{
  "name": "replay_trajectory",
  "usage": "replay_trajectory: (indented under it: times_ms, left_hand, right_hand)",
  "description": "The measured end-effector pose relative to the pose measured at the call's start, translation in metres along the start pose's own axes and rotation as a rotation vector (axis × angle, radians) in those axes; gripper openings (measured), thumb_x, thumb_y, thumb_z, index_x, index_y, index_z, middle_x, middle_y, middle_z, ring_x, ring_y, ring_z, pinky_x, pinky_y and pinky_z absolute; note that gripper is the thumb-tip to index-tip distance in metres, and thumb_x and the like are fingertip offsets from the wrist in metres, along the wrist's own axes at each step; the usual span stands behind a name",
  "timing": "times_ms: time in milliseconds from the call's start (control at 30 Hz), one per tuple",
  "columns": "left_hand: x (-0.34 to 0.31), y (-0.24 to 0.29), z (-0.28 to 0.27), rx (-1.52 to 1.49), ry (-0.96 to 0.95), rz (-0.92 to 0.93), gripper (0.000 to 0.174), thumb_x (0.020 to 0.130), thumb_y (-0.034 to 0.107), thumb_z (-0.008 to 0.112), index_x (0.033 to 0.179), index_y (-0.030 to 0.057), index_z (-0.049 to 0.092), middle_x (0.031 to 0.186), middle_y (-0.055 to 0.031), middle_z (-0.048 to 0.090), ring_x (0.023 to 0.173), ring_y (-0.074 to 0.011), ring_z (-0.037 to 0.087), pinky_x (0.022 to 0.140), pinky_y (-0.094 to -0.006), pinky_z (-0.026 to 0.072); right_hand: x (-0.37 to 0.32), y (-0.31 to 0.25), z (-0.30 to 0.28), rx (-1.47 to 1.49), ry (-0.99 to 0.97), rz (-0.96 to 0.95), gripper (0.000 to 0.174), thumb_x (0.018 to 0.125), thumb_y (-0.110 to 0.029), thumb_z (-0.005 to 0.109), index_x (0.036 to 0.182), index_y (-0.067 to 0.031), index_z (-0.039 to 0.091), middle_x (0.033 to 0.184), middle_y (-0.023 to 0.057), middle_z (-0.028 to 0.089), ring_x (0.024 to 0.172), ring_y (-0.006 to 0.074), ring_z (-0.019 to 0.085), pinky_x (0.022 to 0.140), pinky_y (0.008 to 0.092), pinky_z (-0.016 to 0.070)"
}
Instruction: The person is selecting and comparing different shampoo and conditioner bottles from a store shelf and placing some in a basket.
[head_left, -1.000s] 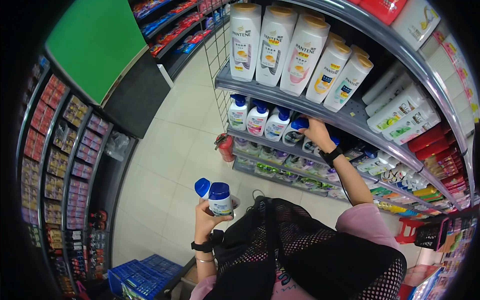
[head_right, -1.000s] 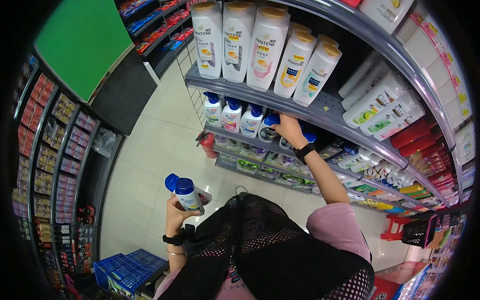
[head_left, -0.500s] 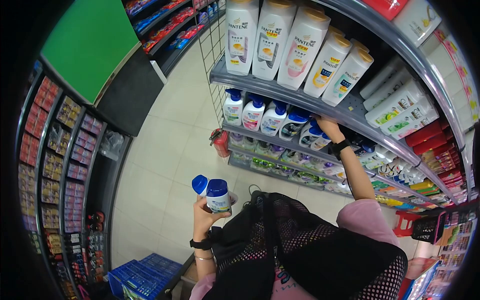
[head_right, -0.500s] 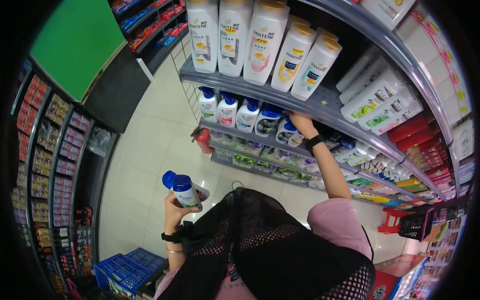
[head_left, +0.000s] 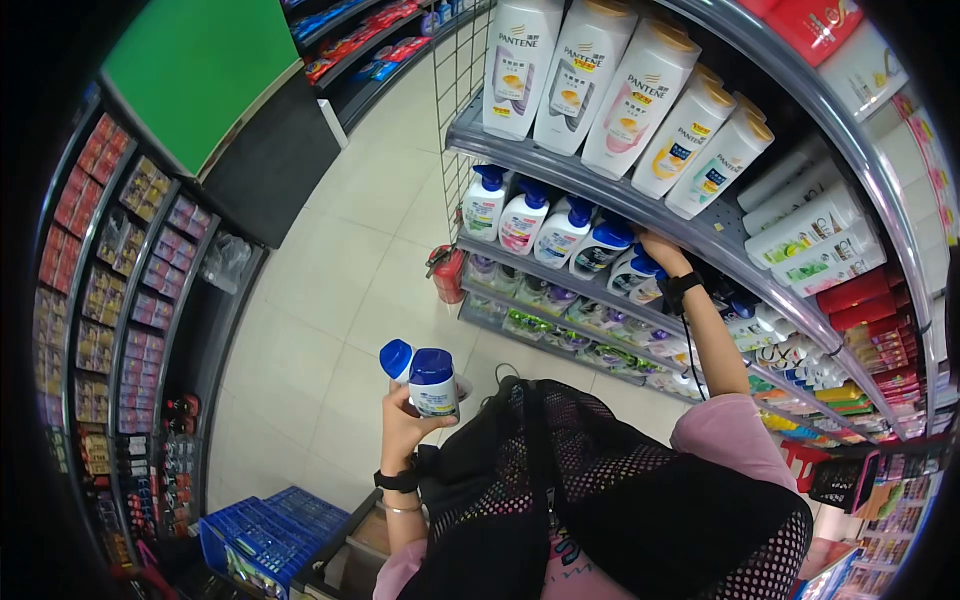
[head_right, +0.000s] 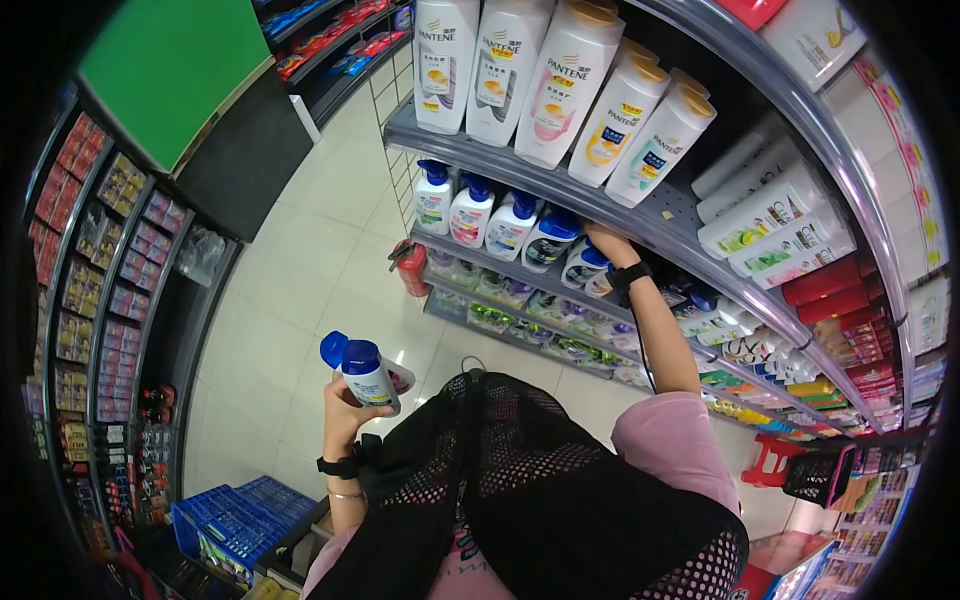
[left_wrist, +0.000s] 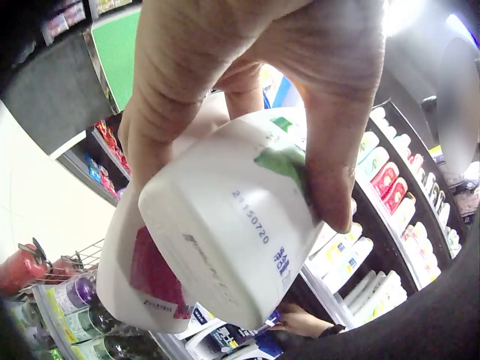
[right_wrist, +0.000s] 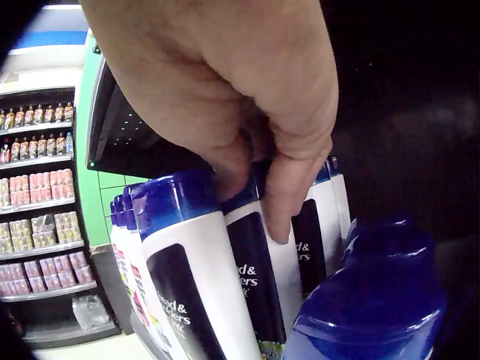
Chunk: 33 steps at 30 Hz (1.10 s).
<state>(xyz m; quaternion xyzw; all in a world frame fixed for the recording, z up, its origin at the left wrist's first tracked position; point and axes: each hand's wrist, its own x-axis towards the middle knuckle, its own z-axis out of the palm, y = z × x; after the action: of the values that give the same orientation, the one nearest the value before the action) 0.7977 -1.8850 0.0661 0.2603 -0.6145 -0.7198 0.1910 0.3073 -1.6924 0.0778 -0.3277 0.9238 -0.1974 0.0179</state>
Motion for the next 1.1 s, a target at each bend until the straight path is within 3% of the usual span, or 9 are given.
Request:
replay_trajectory:
  times_ms: [100,200,267,367,467,533,600,700,1100]
  left_hand:
    - [-0.002,0.001,-0.001,0.005,0.013,-0.014,0.049,0.049,-0.010,0.082,0.094,0.0001,0.067,0.108,-0.0042,0.050,0.096,-0.0197,0.060,0.084,-0.0351,0.0535]
    - [-0.003,-0.002,0.000,-0.005,0.019,-0.011,0.049,0.048,-0.010,0.082,0.094,0.0002,0.067,0.108,-0.0044,0.051,0.097,-0.0198,0.060,0.084,-0.0350,0.0532]
    - [-0.003,-0.009,0.000,0.005,0.015,0.009,0.049,0.048,-0.009,0.082,0.094,0.0003,0.067,0.109,-0.0047,0.051,0.096,-0.0198,0.060,0.084,-0.0347,0.0532]
    - [-0.004,-0.004,0.002,0.050,0.006,0.086,0.050,0.047,-0.009,0.082,0.093,0.0003,0.067,0.110,-0.0053,0.051,0.097,-0.0198,0.059,0.083,-0.0336,0.0525]
    - [-0.005,-0.017,-0.001,0.013,0.030,0.020,0.051,0.046,-0.010,0.082,0.093,-0.0001,0.067,0.111,-0.0061,0.051,0.099,-0.0198,0.057,0.083,-0.0331,0.0509]
    - [-0.008,-0.019,-0.002,0.001,0.044,0.017,0.050,0.045,-0.010,0.082,0.092,-0.0003,0.067,0.111,-0.0069,0.051,0.100,-0.0196,0.055,0.083,-0.0323,0.0494]
    - [-0.011,-0.018,-0.003,-0.004,0.059,0.050,0.050,0.045,-0.010,0.082,0.091,-0.0004,0.068,0.111,-0.0071,0.051,0.100,-0.0195,0.055,0.083,-0.0320,0.0490]
    - [-0.017,-0.021,-0.005,-0.010,0.080,0.057,0.047,0.044,-0.008,0.083,0.088,-0.0011,0.068,0.110,-0.0067,0.052,0.097,-0.0175,0.055,0.080,-0.0305,0.0484]
    - [-0.039,-0.034,-0.007,-0.096,0.176,0.081,0.048,0.044,-0.008,0.084,0.089,-0.0020,0.067,0.112,-0.0057,0.049,0.101,-0.0174,0.053,0.080,-0.0296,0.0480]
  right_hand:
    - [-0.004,-0.008,-0.005,0.077,0.009,-0.042,0.030,0.086,-0.027,0.059,0.101,-0.0011,0.063,0.084,0.0161,0.065,0.078,0.0262,0.060,0.075,0.0354,0.0460]
    - [-0.008,-0.012,-0.012,0.050,0.079,-0.160,0.032,0.086,-0.030,0.059,0.100,-0.0021,0.063,0.087,0.0155,0.066,0.078,0.0289,0.060,0.075,0.0364,0.0461]
    - [-0.015,-0.030,-0.027,0.079,0.025,-0.082,0.031,0.086,-0.030,0.058,0.100,-0.0027,0.064,0.089,0.0154,0.066,0.081,0.0300,0.060,0.075,0.0379,0.0460]
    - [-0.004,-0.002,-0.014,-0.063,0.073,-0.119,0.029,0.086,-0.028,0.056,0.101,-0.0038,0.063,0.095,0.0161,0.065,0.087,0.0320,0.060,0.078,0.0403,0.0455]
    - [0.006,0.039,0.001,-0.160,0.122,-0.152,0.027,0.087,-0.023,0.052,0.105,-0.0050,0.061,0.102,0.0181,0.063,0.096,0.0359,0.057,0.082,0.0427,0.0443]
    - [0.005,0.030,-0.003,-0.194,0.194,-0.175,0.027,0.087,-0.021,0.050,0.106,-0.0055,0.060,0.105,0.0188,0.062,0.100,0.0377,0.056,0.085,0.0438,0.0439]
    - [-0.001,0.021,-0.010,-0.243,0.323,-0.221,0.028,0.087,-0.023,0.050,0.107,-0.0056,0.060,0.106,0.0185,0.061,0.101,0.0382,0.055,0.085,0.0444,0.0439]
    - [0.003,0.025,-0.009,-0.355,0.417,-0.339,0.024,0.088,-0.021,0.049,0.100,-0.0050,0.062,0.096,0.0175,0.064,0.089,0.0342,0.060,0.078,0.0420,0.0464]
    - [0.039,0.056,-0.004,-0.507,0.259,-0.465,0.032,0.085,-0.028,0.053,0.110,-0.0106,0.060,0.109,0.0133,0.062,0.102,0.0341,0.057,0.088,0.0435,0.0444]
